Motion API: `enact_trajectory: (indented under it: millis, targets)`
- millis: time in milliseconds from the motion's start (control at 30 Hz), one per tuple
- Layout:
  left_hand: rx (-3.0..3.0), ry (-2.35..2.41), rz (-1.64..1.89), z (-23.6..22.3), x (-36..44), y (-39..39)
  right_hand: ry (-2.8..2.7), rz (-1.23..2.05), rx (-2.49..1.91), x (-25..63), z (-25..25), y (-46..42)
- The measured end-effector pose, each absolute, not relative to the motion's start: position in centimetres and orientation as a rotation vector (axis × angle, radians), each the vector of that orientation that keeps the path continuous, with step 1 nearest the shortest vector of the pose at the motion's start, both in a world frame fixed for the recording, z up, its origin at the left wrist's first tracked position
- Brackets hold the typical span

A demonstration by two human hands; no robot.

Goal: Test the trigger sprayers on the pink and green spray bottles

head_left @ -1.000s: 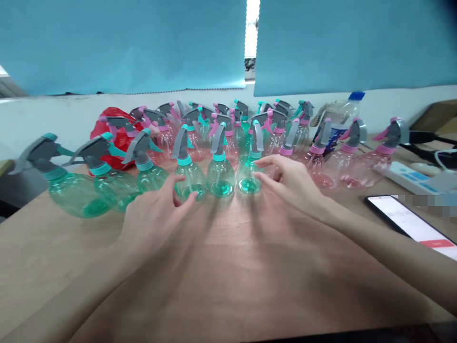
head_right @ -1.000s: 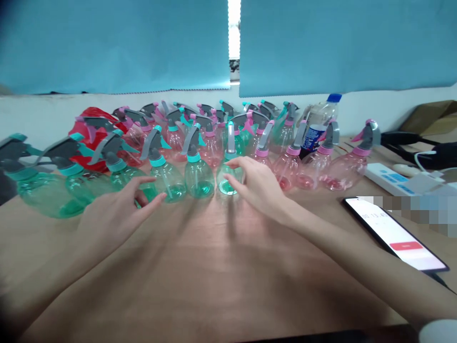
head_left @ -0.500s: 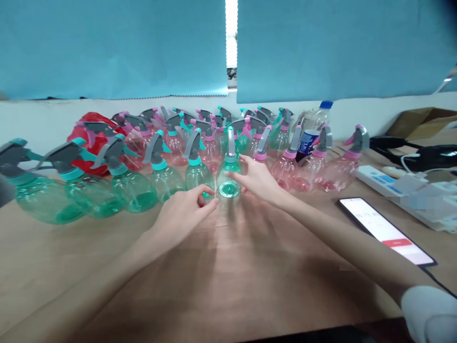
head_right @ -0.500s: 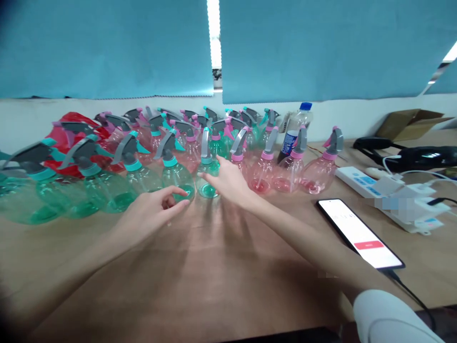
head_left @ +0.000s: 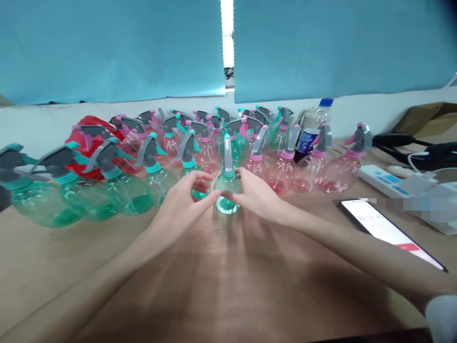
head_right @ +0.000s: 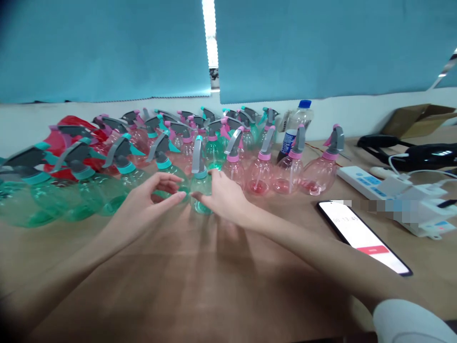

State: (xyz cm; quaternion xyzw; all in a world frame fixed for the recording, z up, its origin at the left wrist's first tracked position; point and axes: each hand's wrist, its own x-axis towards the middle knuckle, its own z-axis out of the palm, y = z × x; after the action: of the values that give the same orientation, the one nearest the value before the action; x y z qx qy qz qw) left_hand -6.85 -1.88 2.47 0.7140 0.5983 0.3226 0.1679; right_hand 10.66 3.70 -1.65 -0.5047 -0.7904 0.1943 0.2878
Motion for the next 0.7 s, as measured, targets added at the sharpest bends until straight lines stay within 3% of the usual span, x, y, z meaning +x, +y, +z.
enact_trajectory:
  millis: [467, 700]
  targets:
    - [1.952, 1.249, 1.128, 1.5, -2.3, -1.4, -2.35, 0.212, -1.363, 11.7, -1.7, -3.2]
    - [1.94, 1.163, 1.21, 0.5, -4.0, -1.9, -2.371, 0.444, -1.065, 11.1, -2.6, -3.8]
